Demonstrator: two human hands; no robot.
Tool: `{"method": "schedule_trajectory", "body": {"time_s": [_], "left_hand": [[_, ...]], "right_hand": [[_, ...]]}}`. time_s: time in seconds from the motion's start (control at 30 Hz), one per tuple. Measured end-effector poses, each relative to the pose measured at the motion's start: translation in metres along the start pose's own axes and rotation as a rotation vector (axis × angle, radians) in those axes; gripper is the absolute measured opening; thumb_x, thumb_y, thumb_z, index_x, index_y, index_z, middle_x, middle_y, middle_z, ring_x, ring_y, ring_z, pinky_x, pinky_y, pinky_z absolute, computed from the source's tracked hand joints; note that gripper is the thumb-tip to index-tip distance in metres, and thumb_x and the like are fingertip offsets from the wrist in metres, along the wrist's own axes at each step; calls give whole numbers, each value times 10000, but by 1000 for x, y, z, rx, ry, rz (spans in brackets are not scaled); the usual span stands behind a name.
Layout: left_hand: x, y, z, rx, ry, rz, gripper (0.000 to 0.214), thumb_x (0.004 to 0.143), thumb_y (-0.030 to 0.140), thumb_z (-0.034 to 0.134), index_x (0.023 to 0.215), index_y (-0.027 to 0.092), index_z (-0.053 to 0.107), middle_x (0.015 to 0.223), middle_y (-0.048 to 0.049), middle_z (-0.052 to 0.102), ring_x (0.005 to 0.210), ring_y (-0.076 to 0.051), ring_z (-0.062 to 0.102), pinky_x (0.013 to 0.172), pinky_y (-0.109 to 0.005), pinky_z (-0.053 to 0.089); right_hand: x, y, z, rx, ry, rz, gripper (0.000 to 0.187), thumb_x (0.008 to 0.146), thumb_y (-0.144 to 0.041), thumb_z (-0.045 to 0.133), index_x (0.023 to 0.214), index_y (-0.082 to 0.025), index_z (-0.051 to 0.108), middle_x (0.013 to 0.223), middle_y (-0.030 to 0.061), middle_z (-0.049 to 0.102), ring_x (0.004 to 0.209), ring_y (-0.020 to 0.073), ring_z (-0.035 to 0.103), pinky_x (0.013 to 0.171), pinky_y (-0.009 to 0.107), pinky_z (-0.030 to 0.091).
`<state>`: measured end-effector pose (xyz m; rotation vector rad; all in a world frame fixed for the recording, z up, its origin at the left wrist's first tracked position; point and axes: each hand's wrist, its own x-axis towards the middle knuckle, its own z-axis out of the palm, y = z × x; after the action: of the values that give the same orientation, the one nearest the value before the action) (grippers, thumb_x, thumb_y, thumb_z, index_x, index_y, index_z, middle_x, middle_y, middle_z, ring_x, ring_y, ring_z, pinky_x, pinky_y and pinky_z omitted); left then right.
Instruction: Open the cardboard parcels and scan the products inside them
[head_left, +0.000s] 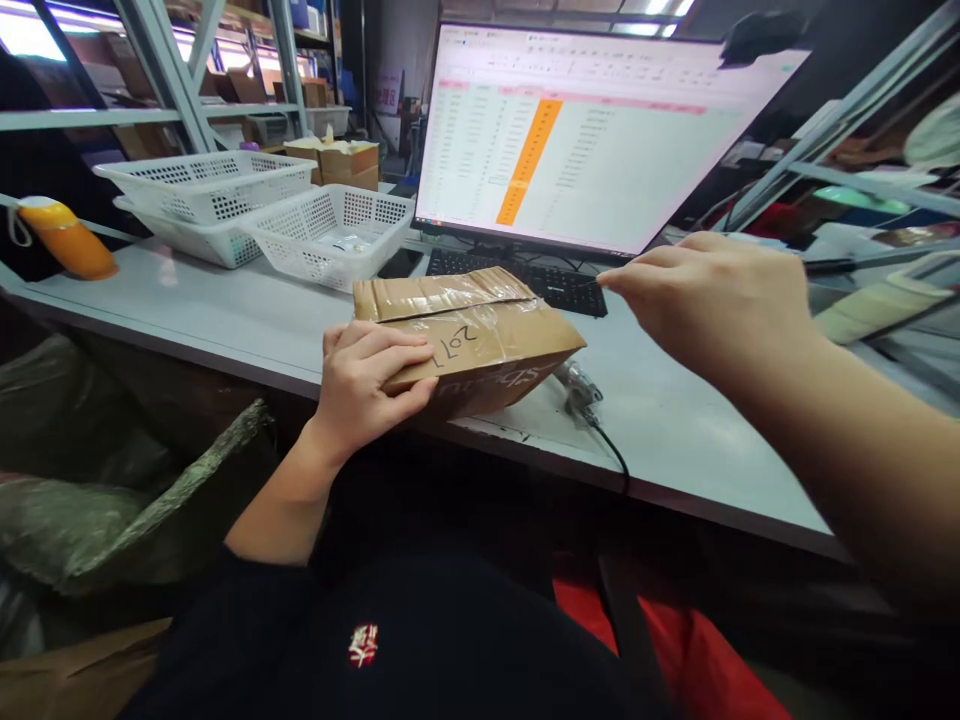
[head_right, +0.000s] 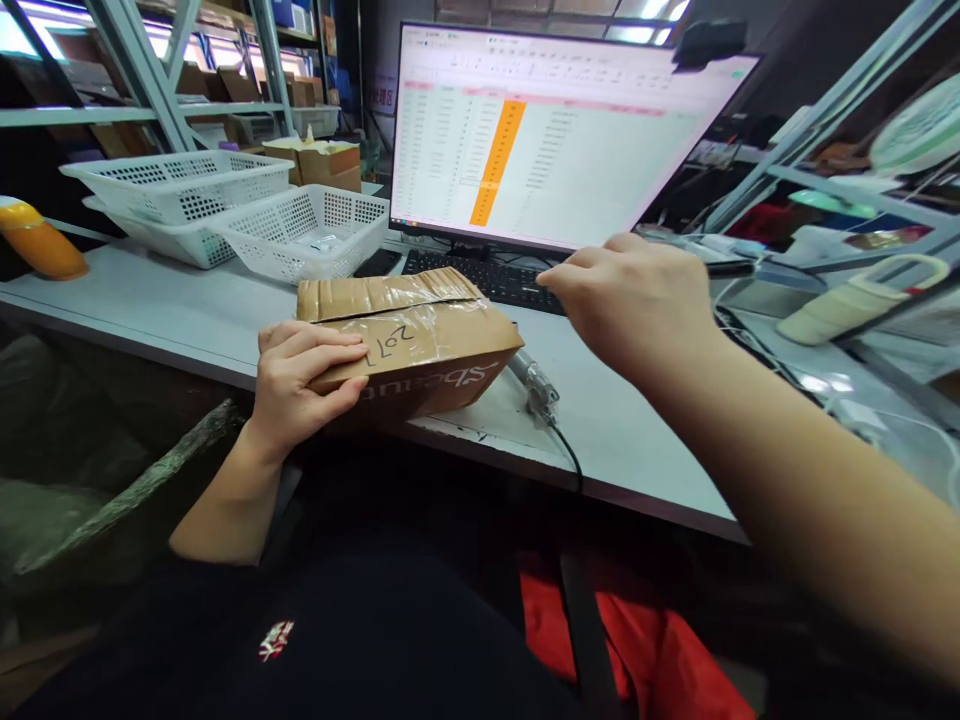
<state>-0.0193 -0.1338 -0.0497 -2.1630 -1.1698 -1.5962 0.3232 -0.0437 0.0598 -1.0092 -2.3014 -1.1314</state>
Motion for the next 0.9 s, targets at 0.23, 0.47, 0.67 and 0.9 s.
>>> {"method": "schedule_trajectory", "body": {"time_s": [0.23, 0.47, 0.67, 0.9], "left_hand": [[34, -11, -25, -170, -221, -66, 344, 993, 541, 621, 1067, 262, 807, 1103, -50, 808, 1038, -255, 729, 973, -438, 529], [113, -50, -18, 37, -596, 27, 686, 859, 769, 674, 1338, 280, 725, 1510, -113, 621, 1382, -347, 592, 1144, -483, 489], [142, -62, 4, 70, -889, -11, 566, 903, 664, 647, 1357, 334, 718, 1228, -63, 784, 1004, -279, 755, 774, -318, 545], [160, -71, 1, -27, -826, -28, 460, 925, 595, 575, 1259, 349, 774, 1097, -30, 801, 930, -256, 730, 834, -363, 557]], "right_hand": [[-81, 51, 83, 308, -230, 554, 535, 963, -705, 569, 949, -258, 861, 858, 126, 761, 649, 191, 469, 617, 366, 257], [-118, 53, 132, 440, -223, 709, 396, 879, -577, 683, 740, -219, 781, 646, 68, 697, 549, 193, 520, 591, 349, 417], [-28, -14, 50, 793, 42, 361, 320, 1038, -419, 579, 1144, -218, 805, 1085, 106, 799, 993, 237, 730, 884, 401, 566], [42, -77, 16, 877, -189, -125, 443, 1070, -434, 563, 1403, -172, 693, 1444, 166, 666, 1336, 294, 609, 1141, 504, 481]]}}
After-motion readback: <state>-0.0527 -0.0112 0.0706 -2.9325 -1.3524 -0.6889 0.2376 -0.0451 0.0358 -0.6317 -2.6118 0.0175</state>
